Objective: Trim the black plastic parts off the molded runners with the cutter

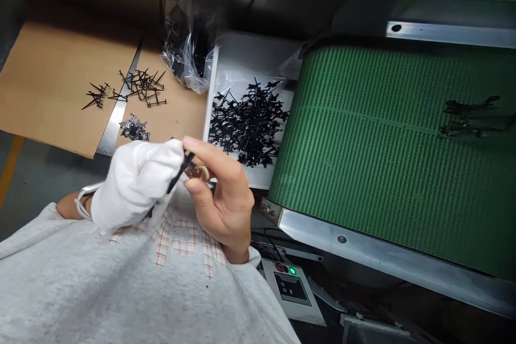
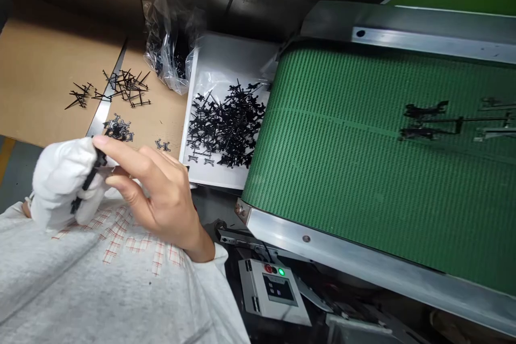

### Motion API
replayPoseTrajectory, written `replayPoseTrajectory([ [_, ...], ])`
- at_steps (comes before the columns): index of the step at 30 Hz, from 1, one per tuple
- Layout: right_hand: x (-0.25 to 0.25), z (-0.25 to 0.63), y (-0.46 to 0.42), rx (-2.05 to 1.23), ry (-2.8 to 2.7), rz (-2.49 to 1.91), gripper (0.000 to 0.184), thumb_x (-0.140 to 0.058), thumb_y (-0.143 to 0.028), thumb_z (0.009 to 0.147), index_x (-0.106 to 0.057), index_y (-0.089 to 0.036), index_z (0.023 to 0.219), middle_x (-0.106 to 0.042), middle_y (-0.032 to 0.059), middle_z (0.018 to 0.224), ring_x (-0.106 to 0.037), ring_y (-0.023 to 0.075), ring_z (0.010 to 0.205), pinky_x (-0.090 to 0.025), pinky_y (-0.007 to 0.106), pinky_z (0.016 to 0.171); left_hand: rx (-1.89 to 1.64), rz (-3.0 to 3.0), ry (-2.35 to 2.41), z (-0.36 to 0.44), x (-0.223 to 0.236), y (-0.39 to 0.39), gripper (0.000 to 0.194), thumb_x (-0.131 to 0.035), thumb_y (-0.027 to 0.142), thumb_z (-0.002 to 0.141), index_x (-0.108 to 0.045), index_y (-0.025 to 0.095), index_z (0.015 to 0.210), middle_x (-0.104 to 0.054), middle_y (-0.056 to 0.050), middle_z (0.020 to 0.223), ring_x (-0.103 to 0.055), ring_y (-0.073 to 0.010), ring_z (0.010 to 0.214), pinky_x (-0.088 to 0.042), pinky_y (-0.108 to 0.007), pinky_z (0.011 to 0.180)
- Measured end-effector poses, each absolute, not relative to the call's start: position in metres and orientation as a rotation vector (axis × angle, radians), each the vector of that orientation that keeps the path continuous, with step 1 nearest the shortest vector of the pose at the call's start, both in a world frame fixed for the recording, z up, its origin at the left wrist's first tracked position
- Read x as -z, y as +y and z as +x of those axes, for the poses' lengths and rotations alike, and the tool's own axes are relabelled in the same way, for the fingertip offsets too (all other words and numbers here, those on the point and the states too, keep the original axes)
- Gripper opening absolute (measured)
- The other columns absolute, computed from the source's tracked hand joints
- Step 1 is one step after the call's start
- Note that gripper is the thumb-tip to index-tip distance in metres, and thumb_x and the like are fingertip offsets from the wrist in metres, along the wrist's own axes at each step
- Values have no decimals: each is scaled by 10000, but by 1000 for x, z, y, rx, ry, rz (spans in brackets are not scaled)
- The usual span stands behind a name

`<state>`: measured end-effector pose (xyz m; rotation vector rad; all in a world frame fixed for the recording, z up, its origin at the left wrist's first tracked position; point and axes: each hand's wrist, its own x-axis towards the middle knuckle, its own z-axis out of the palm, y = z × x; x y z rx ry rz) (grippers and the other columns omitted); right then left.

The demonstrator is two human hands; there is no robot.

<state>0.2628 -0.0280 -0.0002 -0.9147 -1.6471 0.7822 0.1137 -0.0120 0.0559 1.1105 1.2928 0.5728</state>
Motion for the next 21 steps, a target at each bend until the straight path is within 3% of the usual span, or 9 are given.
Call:
replayPoseTrajectory([
  [4, 1, 260, -28, -936, -1519, -894, 538, -453, -612, 1009, -463, -318, 1460, -695, 28, 1035, -625, 150, 679, -599, 331, 607, -668, 998, 1257, 114, -58, -13, 629, -492, 727, 866, -412, 259, 453, -400, 37, 262, -378, -138, 257, -306, -314, 285],
  [7, -2, 256, -25, -1032, -1404, -937, 471, -490, -631, 989, -578, -309, 1320, -621, -6, 829, -570, 138, 614, -555, 301, 555, -659, 1040, 1267, 116, -56, -13, 665, -503, 730, 861, -338, 257, 424, -374, 41, 241, -344, -128, 237, -307, -318, 292],
  [10, -4, 251, -19, -1063, -1314, -959, 344, -570, -592, 970, -666, -301, 1128, -582, -23, 754, -548, 125, 592, -526, 271, 538, -693, 1079, 1265, 117, -54, -10, 664, -532, 684, 873, -317, 250, 418, -356, 43, 238, -302, -106, 248, -312, -301, 316],
  [13, 1, 248, -11, -1110, -1284, -921, 312, -604, -557, 967, -697, -272, 1055, -601, -35, 720, -552, 112, 564, -513, 258, 517, -652, 1035, 1275, 112, -51, -6, 627, -577, 693, 847, -378, 249, 452, -377, 46, 255, -315, -105, 266, -305, -291, 336],
  [17, 20, 243, 1, -1154, -1336, -887, 295, -612, -499, 976, -727, -233, 1036, -681, -17, 781, -607, 117, 627, -537, 268, 581, -436, 1014, 1311, 94, -40, 3, 626, -493, 745, 873, -441, 233, 515, -378, 48, 268, -331, -99, 256, -275, -262, 352],
  [21, 54, 233, 14, -1211, -1406, -984, 255, -576, -413, 997, -726, -226, 1083, -768, 39, 1014, -686, 154, 824, -567, 302, 753, -297, 1156, 1483, 72, -6, 23, 555, -404, 577, 1003, -524, 196, 618, -350, 67, 302, -309, -78, 312, -343, -233, 435],
])
